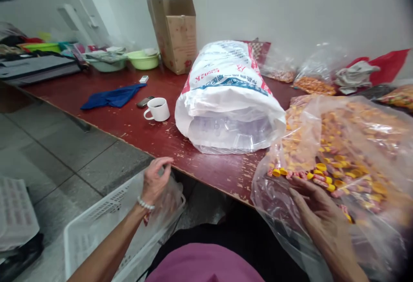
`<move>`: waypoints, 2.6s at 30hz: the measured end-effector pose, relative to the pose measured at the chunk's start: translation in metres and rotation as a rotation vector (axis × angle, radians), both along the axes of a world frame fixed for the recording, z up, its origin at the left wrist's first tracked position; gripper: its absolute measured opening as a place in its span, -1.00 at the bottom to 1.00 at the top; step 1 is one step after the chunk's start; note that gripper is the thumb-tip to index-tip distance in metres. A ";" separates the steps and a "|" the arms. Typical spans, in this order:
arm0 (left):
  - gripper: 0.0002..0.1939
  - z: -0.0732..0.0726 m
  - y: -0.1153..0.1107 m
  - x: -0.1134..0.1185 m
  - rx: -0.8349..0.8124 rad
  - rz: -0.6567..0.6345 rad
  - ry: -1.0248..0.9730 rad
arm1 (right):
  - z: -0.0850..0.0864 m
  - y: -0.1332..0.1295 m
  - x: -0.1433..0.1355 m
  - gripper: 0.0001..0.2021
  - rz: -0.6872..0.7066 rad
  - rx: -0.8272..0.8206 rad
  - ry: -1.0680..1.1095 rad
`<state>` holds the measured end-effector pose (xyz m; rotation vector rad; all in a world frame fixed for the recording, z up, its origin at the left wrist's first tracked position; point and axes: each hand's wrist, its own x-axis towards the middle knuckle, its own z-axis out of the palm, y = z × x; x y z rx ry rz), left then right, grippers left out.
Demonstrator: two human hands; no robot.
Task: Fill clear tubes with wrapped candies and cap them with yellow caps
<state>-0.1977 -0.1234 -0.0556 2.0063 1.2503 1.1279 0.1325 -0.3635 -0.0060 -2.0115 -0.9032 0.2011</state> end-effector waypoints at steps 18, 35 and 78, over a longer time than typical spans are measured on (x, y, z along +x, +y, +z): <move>-0.71 0.054 0.125 0.223 0.115 -0.379 0.581 | -0.050 0.011 0.054 -0.69 0.089 -0.221 -0.624; -0.80 0.057 0.129 0.201 0.282 -0.764 0.548 | -0.045 -0.002 0.050 -0.76 -0.011 -0.259 -0.549; -0.74 0.074 0.064 0.234 0.026 -0.445 0.763 | 0.006 -0.007 -0.003 -0.53 -0.265 0.408 0.601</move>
